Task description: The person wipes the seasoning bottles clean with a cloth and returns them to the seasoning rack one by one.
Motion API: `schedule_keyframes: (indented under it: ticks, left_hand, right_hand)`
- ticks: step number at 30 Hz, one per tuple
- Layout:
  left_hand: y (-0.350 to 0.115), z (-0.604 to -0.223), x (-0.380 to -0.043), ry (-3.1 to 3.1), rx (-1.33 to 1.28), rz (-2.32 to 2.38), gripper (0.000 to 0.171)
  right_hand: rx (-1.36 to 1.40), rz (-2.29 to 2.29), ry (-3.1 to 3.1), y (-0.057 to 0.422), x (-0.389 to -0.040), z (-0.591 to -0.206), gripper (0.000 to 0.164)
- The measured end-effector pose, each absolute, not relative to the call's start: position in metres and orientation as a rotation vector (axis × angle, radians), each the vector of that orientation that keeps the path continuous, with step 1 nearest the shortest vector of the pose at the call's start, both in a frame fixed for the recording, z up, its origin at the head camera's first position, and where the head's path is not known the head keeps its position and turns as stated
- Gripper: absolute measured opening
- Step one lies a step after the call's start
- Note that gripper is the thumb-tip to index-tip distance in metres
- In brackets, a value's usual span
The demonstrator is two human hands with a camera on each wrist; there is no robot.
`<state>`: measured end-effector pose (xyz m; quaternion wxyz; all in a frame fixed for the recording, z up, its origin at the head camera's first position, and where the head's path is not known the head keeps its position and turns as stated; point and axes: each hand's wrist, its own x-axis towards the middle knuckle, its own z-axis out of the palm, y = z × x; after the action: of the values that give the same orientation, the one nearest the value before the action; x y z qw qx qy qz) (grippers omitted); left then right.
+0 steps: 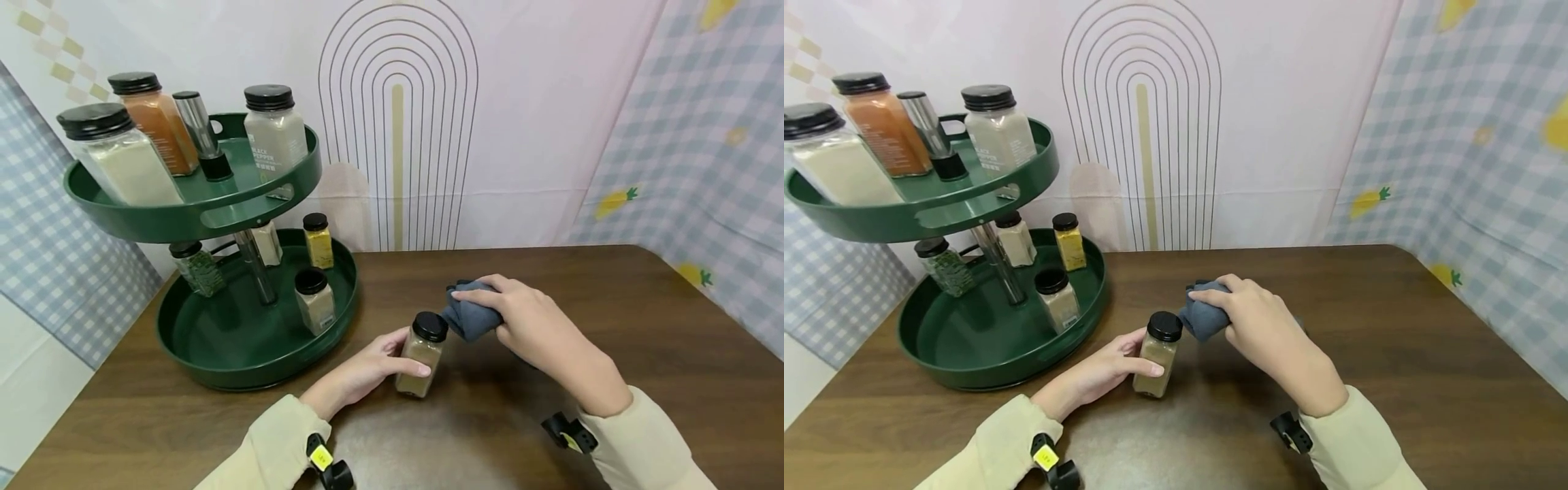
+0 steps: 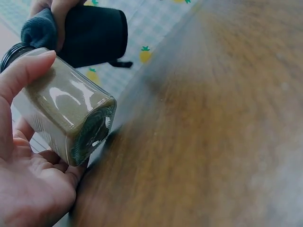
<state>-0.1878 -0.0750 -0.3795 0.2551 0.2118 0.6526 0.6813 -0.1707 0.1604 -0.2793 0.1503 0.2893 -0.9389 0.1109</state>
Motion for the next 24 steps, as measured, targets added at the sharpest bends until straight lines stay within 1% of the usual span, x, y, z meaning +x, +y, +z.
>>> schedule_keyframes:
  ticks: [4, 7, 9, 14, 24]
  left_hand:
    - [-0.074, -0.38, -0.188, 1.776, 0.558, 1.86, 0.057]
    - [-0.073, -0.38, -0.189, 1.776, 0.561, 1.854, 0.056]
    - [-0.072, -0.379, -0.189, 1.779, 0.569, 1.843, 0.055]
    - [-0.072, -0.377, -0.188, 1.765, 0.582, 1.813, 0.057]
    - [-0.073, -0.378, -0.188, 1.777, 0.581, 1.796, 0.057]
  right_hand:
    - [0.806, 0.367, -2.608, 0.162, -0.166, -0.274, 0.059]
    - [0.886, 0.468, -2.509, 0.155, -0.161, -0.274, 0.06]
    - [0.968, 0.5, -2.464, 0.149, -0.157, -0.275, 0.065]
    - [1.108, 0.472, -2.434, 0.134, -0.151, -0.282, 0.067]
    - [1.039, 0.503, -2.497, 0.139, -0.158, -0.287, 0.06]
